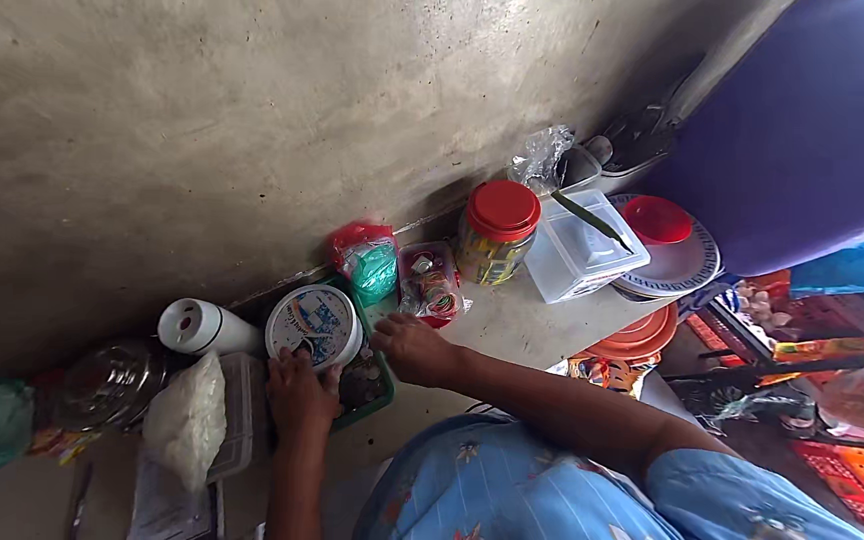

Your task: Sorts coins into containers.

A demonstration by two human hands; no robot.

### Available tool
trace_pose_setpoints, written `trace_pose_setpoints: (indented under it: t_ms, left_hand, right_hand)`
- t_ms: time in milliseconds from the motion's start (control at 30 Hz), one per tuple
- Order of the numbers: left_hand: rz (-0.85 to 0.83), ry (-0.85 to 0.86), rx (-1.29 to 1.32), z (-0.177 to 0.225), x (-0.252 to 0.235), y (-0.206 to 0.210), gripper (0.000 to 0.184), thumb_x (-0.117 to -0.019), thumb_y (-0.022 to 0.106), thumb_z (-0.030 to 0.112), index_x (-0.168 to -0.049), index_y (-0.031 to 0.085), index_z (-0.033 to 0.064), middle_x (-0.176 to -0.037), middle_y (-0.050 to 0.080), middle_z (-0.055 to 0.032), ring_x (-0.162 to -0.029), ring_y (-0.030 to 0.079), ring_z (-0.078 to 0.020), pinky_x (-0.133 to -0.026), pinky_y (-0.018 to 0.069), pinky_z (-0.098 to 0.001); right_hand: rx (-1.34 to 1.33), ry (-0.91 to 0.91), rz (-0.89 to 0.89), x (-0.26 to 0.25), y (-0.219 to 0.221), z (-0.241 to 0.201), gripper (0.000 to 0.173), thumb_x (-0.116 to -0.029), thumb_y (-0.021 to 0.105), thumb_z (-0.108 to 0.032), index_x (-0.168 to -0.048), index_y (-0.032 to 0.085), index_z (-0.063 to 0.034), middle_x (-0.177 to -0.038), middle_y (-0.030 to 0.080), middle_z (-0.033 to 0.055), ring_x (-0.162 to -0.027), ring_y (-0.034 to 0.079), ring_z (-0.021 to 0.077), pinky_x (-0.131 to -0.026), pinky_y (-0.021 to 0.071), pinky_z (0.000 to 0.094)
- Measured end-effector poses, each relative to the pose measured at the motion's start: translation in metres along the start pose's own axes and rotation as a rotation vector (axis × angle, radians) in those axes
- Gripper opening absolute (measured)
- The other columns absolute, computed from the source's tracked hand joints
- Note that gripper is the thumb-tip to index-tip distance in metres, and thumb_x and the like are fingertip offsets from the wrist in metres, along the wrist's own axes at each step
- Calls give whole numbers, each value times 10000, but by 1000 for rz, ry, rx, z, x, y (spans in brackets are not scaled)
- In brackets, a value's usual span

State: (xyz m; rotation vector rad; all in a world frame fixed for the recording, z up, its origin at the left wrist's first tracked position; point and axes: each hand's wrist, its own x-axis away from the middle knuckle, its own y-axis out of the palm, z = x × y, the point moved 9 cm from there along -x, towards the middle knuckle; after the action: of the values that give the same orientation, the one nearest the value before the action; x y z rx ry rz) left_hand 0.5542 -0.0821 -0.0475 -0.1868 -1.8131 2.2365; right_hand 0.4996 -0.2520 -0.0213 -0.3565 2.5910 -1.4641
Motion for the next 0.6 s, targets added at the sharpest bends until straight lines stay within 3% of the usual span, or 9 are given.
trace_pose_setpoints:
  t_ms: [100,200,400,500,533,600]
  left_hand:
    - [92,44,51,12,10,-14,665,-938,713,357,-1474,510,20,-1623,229,-332,-1468,274,-553,-1133,282,-704]
    - [170,192,120,44,17,-23,599,-941,694,324,-1440,549,25,-1593,324,-310,-1421,393,-513,-1126,358,-640]
    - [-28,344,279,101,14,-25,473,-1009,615,332,-1387,609,47,-1571,416,-225,-1415,466,-366,-1141,414,-497]
    - [95,552,461,137,27,-90,442,-1005,598,344,-1329,660,50,-1460,555,-194,-1319,575,-290,-1064,503,-454]
    - [159,638,530,145,36,-123,445,-1013,580,361,-1317,666,48,-1432,586,-169,-1303,590,-268,-1056,515,-456]
    - [236,796,694,156,62,-200,457,-1043,538,384,-1325,636,38,-1424,604,-113,-1322,575,-236,-1093,504,-446]
  right_hand:
    - [134,102,-16,29,13,45,295,-965,535,15,-1242,636,27,-1322,614,263,-1283,551,455,-1072,417,628]
    - [190,200,-11,48,14,92,329,-983,462,76,-1270,620,48,-1356,594,272,-1304,534,472,-1047,429,643]
    - [157,203,99,79,-9,126,266,-1000,457,23,-1161,669,49,-1219,669,246,-1197,612,437,-1006,476,580]
    - [106,195,357,96,-24,127,219,-968,515,-40,-1041,714,17,-1070,726,207,-1048,699,389,-898,558,534]
    - [65,278,365,99,-29,134,237,-975,506,-40,-1071,713,23,-1106,724,210,-1080,694,382,-932,555,527]
    - [-22,507,245,101,-31,156,318,-995,467,-7,-1240,667,29,-1283,664,229,-1232,626,386,-1043,503,528]
